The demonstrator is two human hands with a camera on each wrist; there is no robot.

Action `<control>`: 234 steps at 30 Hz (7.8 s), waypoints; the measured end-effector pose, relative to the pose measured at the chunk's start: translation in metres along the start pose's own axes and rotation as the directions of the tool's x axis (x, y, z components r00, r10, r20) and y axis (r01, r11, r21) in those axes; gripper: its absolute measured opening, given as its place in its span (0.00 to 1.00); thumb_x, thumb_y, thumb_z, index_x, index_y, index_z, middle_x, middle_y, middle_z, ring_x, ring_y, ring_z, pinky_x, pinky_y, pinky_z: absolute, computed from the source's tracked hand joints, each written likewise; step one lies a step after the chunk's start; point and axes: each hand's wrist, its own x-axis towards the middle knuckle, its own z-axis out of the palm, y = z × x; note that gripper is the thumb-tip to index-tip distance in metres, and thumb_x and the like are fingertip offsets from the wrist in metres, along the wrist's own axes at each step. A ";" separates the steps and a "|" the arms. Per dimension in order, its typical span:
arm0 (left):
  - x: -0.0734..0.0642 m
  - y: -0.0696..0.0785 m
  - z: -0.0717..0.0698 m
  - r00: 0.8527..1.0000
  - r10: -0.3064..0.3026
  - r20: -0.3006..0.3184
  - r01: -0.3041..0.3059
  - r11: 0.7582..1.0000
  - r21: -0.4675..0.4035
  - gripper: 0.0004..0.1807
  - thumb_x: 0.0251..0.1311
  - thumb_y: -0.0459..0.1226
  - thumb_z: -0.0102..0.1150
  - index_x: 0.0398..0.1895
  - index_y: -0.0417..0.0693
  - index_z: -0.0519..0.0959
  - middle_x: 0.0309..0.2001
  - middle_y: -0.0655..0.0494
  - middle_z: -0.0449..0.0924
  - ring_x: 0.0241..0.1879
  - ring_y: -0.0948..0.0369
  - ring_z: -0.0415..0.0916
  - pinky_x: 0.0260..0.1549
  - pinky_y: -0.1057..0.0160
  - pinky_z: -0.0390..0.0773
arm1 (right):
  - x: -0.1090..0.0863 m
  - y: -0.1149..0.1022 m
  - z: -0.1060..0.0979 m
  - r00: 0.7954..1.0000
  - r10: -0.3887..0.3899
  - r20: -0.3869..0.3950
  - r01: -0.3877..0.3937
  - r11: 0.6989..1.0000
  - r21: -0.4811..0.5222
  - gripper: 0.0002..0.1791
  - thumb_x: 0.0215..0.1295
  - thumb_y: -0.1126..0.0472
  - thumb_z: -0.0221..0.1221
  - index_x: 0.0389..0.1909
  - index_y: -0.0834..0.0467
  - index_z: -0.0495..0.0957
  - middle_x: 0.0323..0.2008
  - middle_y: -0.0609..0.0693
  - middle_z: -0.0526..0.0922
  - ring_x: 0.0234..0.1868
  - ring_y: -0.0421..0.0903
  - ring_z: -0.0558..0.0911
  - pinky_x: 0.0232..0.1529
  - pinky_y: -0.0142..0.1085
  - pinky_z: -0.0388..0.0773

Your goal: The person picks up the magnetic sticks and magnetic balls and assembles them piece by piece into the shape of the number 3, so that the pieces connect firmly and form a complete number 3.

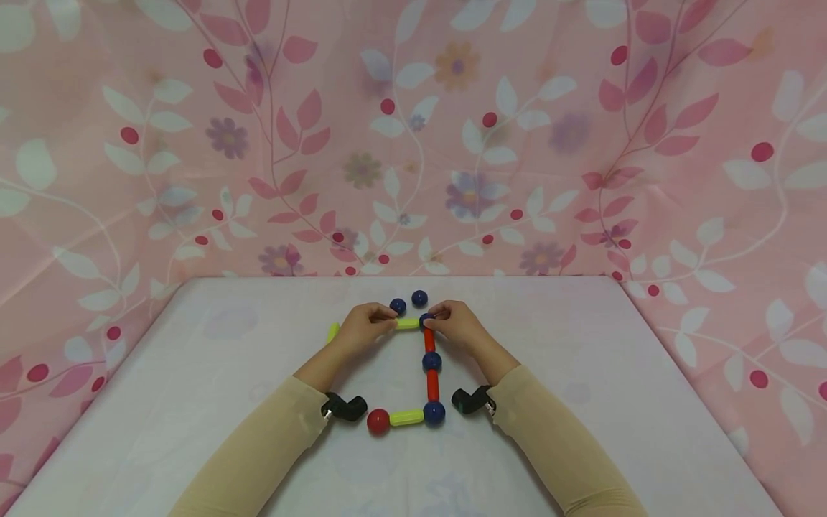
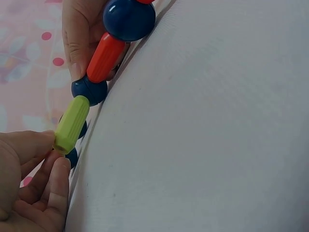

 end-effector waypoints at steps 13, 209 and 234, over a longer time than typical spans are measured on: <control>0.009 0.000 0.001 0.989 -0.033 -0.148 0.015 0.993 -0.121 0.12 0.63 0.39 0.68 0.47 0.45 0.83 0.43 0.53 0.82 0.43 0.58 0.78 0.46 0.61 0.79 | -0.001 -0.002 0.000 1.000 0.004 0.001 -0.004 1.000 0.005 0.18 0.68 0.56 0.65 0.54 0.61 0.80 0.47 0.56 0.80 0.42 0.50 0.76 0.39 0.37 0.76; -0.057 -0.036 -0.075 0.989 -0.073 -0.131 0.094 0.982 0.166 0.19 0.61 0.37 0.68 0.54 0.39 0.79 0.45 0.48 0.81 0.45 0.54 0.76 0.48 0.55 0.74 | -0.067 0.005 0.006 0.998 -0.049 0.025 0.050 0.997 -0.055 0.15 0.61 0.61 0.70 0.47 0.59 0.80 0.41 0.50 0.81 0.43 0.49 0.79 0.43 0.40 0.79; -0.065 -0.031 -0.071 0.997 -0.053 -0.049 0.062 0.980 0.191 0.11 0.61 0.36 0.66 0.46 0.46 0.85 0.38 0.56 0.84 0.40 0.60 0.79 0.44 0.56 0.78 | -0.066 0.004 0.008 0.999 -0.045 0.020 0.046 0.997 -0.067 0.12 0.61 0.60 0.70 0.42 0.58 0.81 0.38 0.49 0.81 0.42 0.48 0.78 0.41 0.38 0.78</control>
